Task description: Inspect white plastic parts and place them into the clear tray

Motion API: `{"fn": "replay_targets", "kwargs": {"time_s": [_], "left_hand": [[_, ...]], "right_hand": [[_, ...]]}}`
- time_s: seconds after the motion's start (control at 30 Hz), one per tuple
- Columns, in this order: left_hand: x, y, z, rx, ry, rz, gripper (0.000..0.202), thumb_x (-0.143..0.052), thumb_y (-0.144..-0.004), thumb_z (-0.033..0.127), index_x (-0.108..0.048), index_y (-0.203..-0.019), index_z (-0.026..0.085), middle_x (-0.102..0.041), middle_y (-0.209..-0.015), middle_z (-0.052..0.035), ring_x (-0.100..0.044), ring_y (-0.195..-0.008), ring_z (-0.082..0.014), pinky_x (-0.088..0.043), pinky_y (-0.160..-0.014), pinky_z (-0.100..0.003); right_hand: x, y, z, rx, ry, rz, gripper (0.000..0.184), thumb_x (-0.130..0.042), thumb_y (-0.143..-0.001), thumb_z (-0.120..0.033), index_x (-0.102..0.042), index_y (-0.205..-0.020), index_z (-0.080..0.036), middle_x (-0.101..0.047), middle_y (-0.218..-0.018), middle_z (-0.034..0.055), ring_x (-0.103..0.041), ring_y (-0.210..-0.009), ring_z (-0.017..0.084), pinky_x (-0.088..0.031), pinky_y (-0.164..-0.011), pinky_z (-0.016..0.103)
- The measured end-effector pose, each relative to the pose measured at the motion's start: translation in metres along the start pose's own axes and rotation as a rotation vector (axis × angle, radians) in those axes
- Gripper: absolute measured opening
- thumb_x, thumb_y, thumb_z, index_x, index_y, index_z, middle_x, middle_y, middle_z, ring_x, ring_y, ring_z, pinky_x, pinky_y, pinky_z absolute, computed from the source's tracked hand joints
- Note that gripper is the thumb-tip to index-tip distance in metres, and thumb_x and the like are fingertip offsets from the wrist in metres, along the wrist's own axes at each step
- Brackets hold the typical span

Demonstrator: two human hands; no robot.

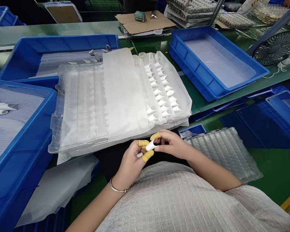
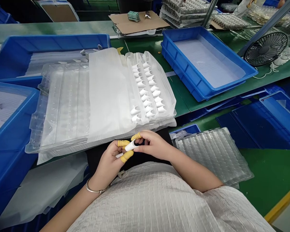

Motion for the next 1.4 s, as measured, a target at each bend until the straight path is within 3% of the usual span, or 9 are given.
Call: {"fn": "replay_targets", "kwargs": {"time_s": [0.13,0.3,0.5,0.7,0.87,0.97,1.1,1.3,1.4], "left_hand": [[0.002,0.001,-0.001,-0.031,-0.037,-0.006,0.021,-0.066,-0.084,0.035,-0.057,-0.093,0.018,-0.058,-0.075,0.0020,-0.053,-0.066,-0.0118,-0.045,-0.060,-0.025],[0.004,0.001,0.003,-0.185,-0.276,0.034,0.016,-0.064,-0.087,0.034,-0.059,-0.092,0.019,-0.058,-0.079,0.0005,-0.055,-0.069,-0.0139,-0.045,-0.064,-0.027],[0.002,0.001,0.008,-0.373,-0.481,0.038,0.016,-0.057,-0.091,0.032,-0.056,-0.085,0.017,-0.062,-0.082,-0.0041,-0.057,-0.071,-0.0178,-0.046,-0.064,-0.031],[0.002,0.003,0.011,-0.424,-0.479,0.001,0.016,-0.055,-0.093,0.031,-0.059,-0.087,0.017,-0.063,-0.078,-0.0045,-0.056,-0.068,-0.0177,-0.046,-0.060,-0.030],[0.003,0.002,0.011,-0.417,-0.437,0.018,0.014,-0.058,-0.091,0.030,-0.060,-0.087,0.017,-0.063,-0.080,-0.0039,-0.057,-0.069,-0.0172,-0.046,-0.061,-0.030],[0.003,0.000,0.008,-0.367,-0.388,0.027,0.013,-0.063,-0.088,0.031,-0.061,-0.088,0.018,-0.061,-0.077,-0.0008,-0.056,-0.067,-0.0156,-0.046,-0.062,-0.029],[0.003,-0.001,0.003,-0.179,-0.259,0.033,0.014,-0.066,-0.085,0.031,-0.061,-0.091,0.020,-0.059,-0.073,0.0028,-0.054,-0.063,-0.0126,-0.044,-0.059,-0.025],[0.003,-0.002,-0.002,-0.033,-0.088,0.007,0.020,-0.066,-0.084,0.036,-0.057,-0.088,0.019,-0.058,-0.072,0.0027,-0.053,-0.063,-0.0116,-0.043,-0.057,-0.024],[0.002,-0.001,-0.001,-0.041,-0.118,0.023,0.018,-0.065,-0.084,0.035,-0.058,-0.088,0.019,-0.057,-0.072,0.0029,-0.053,-0.063,-0.0116,-0.043,-0.058,-0.024]], "right_hand": [[0.003,0.006,-0.004,0.133,0.214,0.026,0.025,-0.072,-0.085,-0.033,-0.064,-0.108,-0.023,-0.058,-0.102,0.0059,-0.053,-0.088,0.019,-0.046,-0.073,0.032],[-0.005,0.007,0.005,-0.005,0.038,0.008,0.047,-0.075,-0.081,-0.040,-0.056,-0.121,-0.022,-0.059,-0.102,0.0056,-0.057,-0.089,0.019,-0.047,-0.071,0.030],[-0.018,0.003,-0.001,-0.091,0.159,0.088,0.027,-0.067,-0.087,-0.044,-0.062,-0.087,-0.018,-0.058,-0.078,-0.0005,-0.052,-0.070,0.014,-0.039,-0.061,0.026],[-0.017,-0.004,0.011,-0.213,-0.235,0.058,0.044,-0.045,-0.096,-0.052,-0.062,-0.077,-0.015,-0.059,-0.064,0.0003,-0.052,-0.056,0.012,-0.038,-0.052,0.024],[-0.009,-0.004,0.020,-0.267,-0.275,0.036,0.052,-0.048,-0.090,-0.063,-0.061,-0.076,-0.015,-0.062,-0.067,0.0025,-0.054,-0.057,0.012,-0.037,-0.051,0.023],[-0.005,-0.002,0.015,-0.192,-0.208,-0.034,0.046,-0.060,-0.086,-0.060,-0.062,-0.075,-0.015,-0.059,-0.069,0.0009,-0.053,-0.064,0.013,-0.040,-0.058,0.025],[0.001,0.001,0.007,-0.089,-0.143,-0.015,0.033,-0.070,-0.083,-0.048,-0.067,-0.089,-0.016,-0.058,-0.079,0.0009,-0.054,-0.070,0.014,-0.043,-0.064,0.027],[0.007,0.008,-0.004,0.215,0.294,0.068,0.022,-0.069,-0.088,-0.038,-0.067,-0.101,-0.020,-0.060,-0.094,0.0057,-0.055,-0.088,0.020,-0.046,-0.079,0.034],[0.007,0.009,-0.003,0.230,0.323,0.066,0.032,-0.070,-0.087,-0.040,-0.064,-0.112,-0.021,-0.060,-0.102,0.0072,-0.055,-0.097,0.022,-0.045,-0.085,0.037]]}}
Point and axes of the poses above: each hand's wrist, its own y-axis away from the middle knuckle, its own x-axis out of the back of the hand, z = x × y, the point moved 3 cm from there along -y, towards the middle knuckle
